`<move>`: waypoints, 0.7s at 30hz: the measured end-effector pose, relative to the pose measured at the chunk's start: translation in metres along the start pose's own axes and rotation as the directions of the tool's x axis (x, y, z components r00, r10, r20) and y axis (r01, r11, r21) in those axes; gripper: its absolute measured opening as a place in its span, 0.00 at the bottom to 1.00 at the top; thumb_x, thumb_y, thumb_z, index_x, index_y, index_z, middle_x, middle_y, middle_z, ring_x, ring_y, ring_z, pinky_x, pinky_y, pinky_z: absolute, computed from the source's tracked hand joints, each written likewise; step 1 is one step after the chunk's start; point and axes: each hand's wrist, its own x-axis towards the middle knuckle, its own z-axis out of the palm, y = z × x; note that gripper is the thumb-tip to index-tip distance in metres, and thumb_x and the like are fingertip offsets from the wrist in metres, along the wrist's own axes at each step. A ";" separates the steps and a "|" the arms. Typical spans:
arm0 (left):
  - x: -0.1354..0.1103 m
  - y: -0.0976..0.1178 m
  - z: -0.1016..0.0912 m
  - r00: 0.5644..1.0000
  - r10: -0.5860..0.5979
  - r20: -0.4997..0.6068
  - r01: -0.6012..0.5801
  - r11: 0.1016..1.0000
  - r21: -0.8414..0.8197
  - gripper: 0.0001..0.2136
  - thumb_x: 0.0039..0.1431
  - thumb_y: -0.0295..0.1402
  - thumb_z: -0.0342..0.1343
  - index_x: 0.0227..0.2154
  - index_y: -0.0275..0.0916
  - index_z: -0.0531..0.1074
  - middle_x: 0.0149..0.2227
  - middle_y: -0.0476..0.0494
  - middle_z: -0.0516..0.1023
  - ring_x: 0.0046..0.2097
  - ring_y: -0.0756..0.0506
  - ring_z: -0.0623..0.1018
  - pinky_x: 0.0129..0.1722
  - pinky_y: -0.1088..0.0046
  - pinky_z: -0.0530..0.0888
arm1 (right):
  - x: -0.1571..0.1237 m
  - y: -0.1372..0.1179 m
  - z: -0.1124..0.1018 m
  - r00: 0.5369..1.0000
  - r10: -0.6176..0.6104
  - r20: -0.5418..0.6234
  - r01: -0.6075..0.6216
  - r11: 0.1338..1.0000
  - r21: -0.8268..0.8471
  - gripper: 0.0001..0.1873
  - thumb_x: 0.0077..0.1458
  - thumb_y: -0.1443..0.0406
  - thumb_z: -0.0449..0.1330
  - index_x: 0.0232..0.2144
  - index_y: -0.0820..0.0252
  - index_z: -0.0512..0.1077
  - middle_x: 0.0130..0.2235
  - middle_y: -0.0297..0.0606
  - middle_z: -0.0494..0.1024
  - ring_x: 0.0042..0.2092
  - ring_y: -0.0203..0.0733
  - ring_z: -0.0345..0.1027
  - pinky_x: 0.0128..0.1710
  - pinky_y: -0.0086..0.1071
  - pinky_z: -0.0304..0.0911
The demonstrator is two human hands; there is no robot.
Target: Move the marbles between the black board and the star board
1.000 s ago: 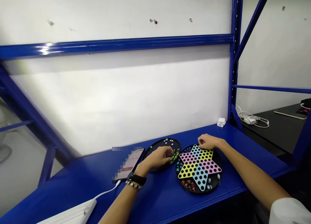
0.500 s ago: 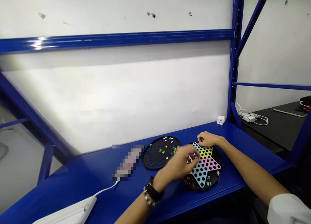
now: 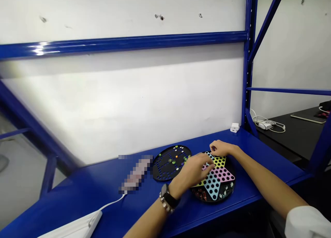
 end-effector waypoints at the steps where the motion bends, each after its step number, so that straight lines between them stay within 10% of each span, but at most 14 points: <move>1: 0.001 -0.018 -0.008 0.994 -0.095 -0.054 0.096 0.995 0.015 0.11 0.66 0.38 0.50 0.36 0.42 0.77 0.39 0.45 0.80 0.42 0.45 0.78 0.44 0.69 0.72 | 0.000 0.000 0.000 1.000 -0.002 0.002 0.002 1.000 0.003 0.04 0.51 0.66 0.60 0.26 0.60 0.70 0.30 0.34 0.75 0.31 0.35 0.65 0.29 0.26 0.55; 9: -0.010 -0.164 -0.030 0.827 -0.537 -0.168 0.548 0.836 0.025 0.21 0.60 0.31 0.45 0.55 0.36 0.70 0.58 0.37 0.74 0.53 0.41 0.76 0.57 0.62 0.69 | 0.000 -0.002 -0.001 0.999 0.031 0.026 -0.032 0.999 0.023 0.04 0.51 0.65 0.60 0.26 0.59 0.69 0.30 0.34 0.74 0.30 0.35 0.64 0.27 0.26 0.55; 15: -0.004 -0.149 -0.022 0.921 -0.368 0.128 0.382 0.917 -0.112 0.17 0.58 0.41 0.49 0.40 0.37 0.79 0.43 0.39 0.82 0.44 0.40 0.79 0.46 0.66 0.73 | -0.002 -0.004 -0.003 0.999 0.033 0.030 -0.034 0.999 0.021 0.06 0.52 0.65 0.60 0.25 0.59 0.68 0.30 0.34 0.73 0.30 0.35 0.64 0.28 0.26 0.55; 21: -0.008 -0.120 -0.022 0.911 -0.308 0.274 0.361 0.917 -0.171 0.17 0.52 0.46 0.55 0.35 0.39 0.79 0.32 0.44 0.81 0.34 0.44 0.77 0.33 0.72 0.71 | -0.003 -0.005 -0.005 0.999 0.030 0.046 -0.031 0.999 0.014 0.07 0.52 0.64 0.60 0.25 0.59 0.67 0.30 0.34 0.73 0.30 0.35 0.63 0.27 0.26 0.55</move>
